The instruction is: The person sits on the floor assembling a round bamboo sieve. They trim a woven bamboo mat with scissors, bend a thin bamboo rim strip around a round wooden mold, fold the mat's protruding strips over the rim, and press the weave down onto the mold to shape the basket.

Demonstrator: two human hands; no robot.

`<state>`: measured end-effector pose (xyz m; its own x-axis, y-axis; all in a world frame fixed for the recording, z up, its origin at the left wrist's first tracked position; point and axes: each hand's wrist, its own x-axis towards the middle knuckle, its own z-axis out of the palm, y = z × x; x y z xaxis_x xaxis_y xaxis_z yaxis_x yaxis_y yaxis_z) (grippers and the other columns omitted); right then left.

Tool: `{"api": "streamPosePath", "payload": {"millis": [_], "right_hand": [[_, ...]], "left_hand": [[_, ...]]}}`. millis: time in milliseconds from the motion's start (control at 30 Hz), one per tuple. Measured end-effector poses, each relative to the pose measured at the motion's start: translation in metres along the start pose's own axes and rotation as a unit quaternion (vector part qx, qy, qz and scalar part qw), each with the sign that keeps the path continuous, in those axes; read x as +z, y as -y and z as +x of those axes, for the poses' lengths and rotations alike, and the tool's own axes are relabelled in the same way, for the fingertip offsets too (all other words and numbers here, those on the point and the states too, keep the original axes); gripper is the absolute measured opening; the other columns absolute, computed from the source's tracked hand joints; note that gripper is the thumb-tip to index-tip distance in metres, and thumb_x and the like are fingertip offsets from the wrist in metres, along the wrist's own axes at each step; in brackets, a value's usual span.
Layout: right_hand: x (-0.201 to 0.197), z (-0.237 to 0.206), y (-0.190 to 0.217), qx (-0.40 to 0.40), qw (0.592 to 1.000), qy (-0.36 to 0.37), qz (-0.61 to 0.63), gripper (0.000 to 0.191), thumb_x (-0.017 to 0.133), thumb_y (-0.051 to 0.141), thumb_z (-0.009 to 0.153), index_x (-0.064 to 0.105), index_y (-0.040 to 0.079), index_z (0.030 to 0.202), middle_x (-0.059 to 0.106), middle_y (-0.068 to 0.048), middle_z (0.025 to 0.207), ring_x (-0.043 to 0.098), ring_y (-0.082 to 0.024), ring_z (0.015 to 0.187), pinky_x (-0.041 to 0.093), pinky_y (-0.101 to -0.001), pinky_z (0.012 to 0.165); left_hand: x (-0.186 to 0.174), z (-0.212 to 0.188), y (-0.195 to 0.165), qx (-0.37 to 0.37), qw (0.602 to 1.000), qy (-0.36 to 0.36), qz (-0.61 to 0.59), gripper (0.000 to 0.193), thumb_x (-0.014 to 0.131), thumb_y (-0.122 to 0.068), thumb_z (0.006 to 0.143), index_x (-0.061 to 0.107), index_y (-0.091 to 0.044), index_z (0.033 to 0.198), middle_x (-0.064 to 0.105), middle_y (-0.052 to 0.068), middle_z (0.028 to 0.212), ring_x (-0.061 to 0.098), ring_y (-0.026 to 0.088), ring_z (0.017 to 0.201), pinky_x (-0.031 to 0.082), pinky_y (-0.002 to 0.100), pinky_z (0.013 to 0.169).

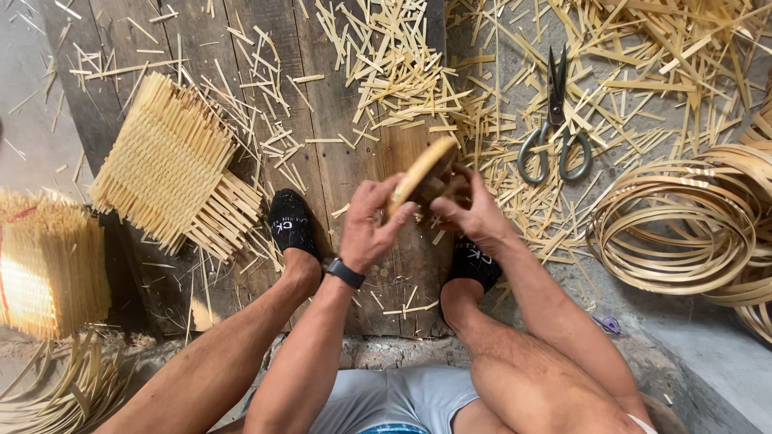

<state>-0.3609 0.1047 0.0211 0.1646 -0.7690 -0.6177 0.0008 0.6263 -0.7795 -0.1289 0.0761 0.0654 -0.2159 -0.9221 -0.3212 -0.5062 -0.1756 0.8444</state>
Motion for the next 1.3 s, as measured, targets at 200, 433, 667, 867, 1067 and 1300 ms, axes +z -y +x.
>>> {"api": "streamPosePath", "payload": {"millis": [200,433,667,867,1067,1300], "right_hand": [[0.034,0.009,0.015,-0.011,0.992,-0.091,0.087,0.091,0.084,0.040,0.074,0.031,-0.001,0.135,0.055,-0.021,0.125,0.067,-0.033,0.110,0.063,-0.0454,0.087],[-0.021,0.006,0.002,-0.114,0.967,0.142,0.179,0.075,0.069,0.036,0.083,0.040,-0.004,0.140,0.066,-0.023,0.114,0.074,-0.031,0.094,0.066,-0.0429,0.075],[-0.062,-0.016,-0.080,-0.111,0.884,0.091,0.445,0.049,0.066,0.029,0.102,0.058,0.000,0.140,0.066,-0.011,0.134,0.061,-0.026,0.128,0.045,-0.0477,0.115],[-0.070,-0.019,-0.103,-0.100,0.882,0.101,0.449,0.053,0.069,0.028,0.098,0.058,-0.001,0.140,0.067,-0.014,0.135,0.063,-0.030,0.127,0.049,-0.0492,0.112],[-0.072,-0.028,-0.100,-0.060,0.924,0.047,0.375,0.065,0.069,0.032,0.088,0.051,0.002,0.144,0.067,-0.014,0.128,0.066,-0.031,0.115,0.057,-0.0507,0.094],[-0.077,-0.033,-0.102,-0.025,0.942,-0.015,0.333,0.063,0.066,0.031,0.088,0.050,-0.001,0.140,0.068,-0.018,0.123,0.070,-0.034,0.107,0.060,-0.0538,0.088]], "left_hand": [[0.029,0.008,-0.019,0.095,0.993,-0.074,0.014,0.057,0.049,-0.053,0.108,0.059,-0.009,0.144,0.074,0.020,0.122,0.075,0.026,0.105,0.062,0.039,0.085],[0.006,0.064,0.055,-0.099,0.977,-0.186,-0.015,0.072,0.040,-0.060,0.110,0.070,-0.003,0.078,0.055,0.012,0.060,0.055,0.026,0.055,0.042,0.041,0.050],[-0.059,0.096,0.103,-0.329,0.903,-0.186,-0.206,0.068,0.050,-0.060,0.104,0.063,0.005,0.088,0.066,0.010,0.082,0.061,0.020,0.072,0.052,0.039,0.063],[-0.062,0.092,0.116,-0.329,0.895,-0.140,-0.267,0.061,0.057,-0.050,0.101,0.067,0.008,0.119,0.069,0.014,0.102,0.064,0.022,0.083,0.057,0.041,0.072],[-0.096,0.099,0.118,-0.278,0.956,0.080,0.041,0.039,0.062,-0.030,0.101,0.070,0.005,0.116,0.070,0.017,0.095,0.072,0.025,0.077,0.064,0.045,0.071],[-0.172,0.229,0.047,-0.188,0.889,-0.167,-0.382,0.053,0.063,-0.030,0.097,0.057,0.007,0.134,0.072,0.021,0.114,0.078,0.028,0.090,0.068,0.045,0.075]]}}
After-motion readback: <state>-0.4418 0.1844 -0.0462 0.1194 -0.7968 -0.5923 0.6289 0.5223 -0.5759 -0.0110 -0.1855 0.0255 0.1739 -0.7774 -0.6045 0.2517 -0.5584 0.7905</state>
